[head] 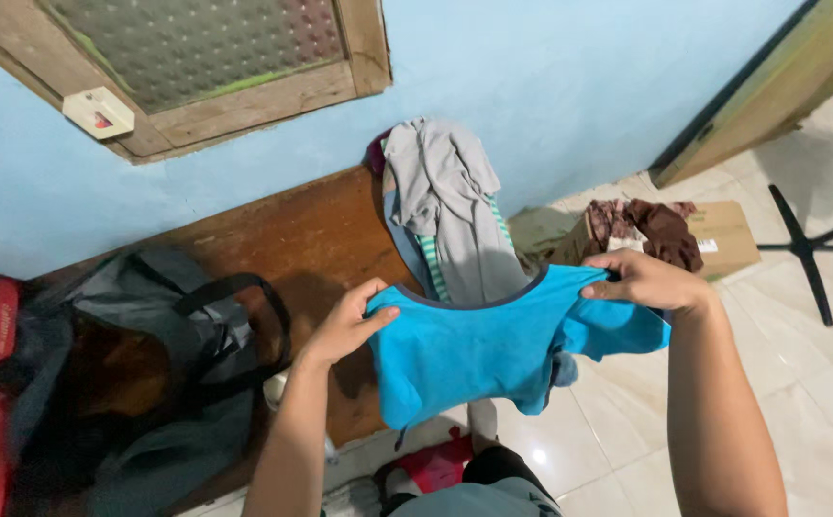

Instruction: The person unpacks clothes from a gray duffel bag and a plaid suitcase on a wooden table. They remove shirts, pants, and shorts one by one, unfold them, and place them on the table. The person also opens the suitcase to reveal folded clothes inside.

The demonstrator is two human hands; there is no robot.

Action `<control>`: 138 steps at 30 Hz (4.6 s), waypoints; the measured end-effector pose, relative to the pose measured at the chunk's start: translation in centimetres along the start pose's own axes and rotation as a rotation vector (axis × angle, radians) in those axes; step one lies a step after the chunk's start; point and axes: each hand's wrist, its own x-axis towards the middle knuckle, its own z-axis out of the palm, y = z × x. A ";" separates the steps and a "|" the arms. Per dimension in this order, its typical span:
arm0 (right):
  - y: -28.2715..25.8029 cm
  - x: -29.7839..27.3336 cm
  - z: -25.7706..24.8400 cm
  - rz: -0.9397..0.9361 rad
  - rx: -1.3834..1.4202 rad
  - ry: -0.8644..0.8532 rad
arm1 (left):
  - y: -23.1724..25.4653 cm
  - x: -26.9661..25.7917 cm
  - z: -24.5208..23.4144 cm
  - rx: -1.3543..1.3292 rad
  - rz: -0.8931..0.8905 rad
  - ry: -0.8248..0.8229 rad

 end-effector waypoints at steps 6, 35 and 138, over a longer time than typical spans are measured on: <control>3.8 9.6 -7.2 -0.132 0.600 0.058 | 1.5 8.1 -0.9 -0.333 -0.041 0.122; 9.4 25.3 8.1 -0.180 -0.654 0.463 | -15.8 14.6 11.7 0.901 -0.372 0.459; -24.1 20.8 65.5 0.065 1.098 0.206 | -13.5 -38.8 -23.8 0.080 0.245 0.285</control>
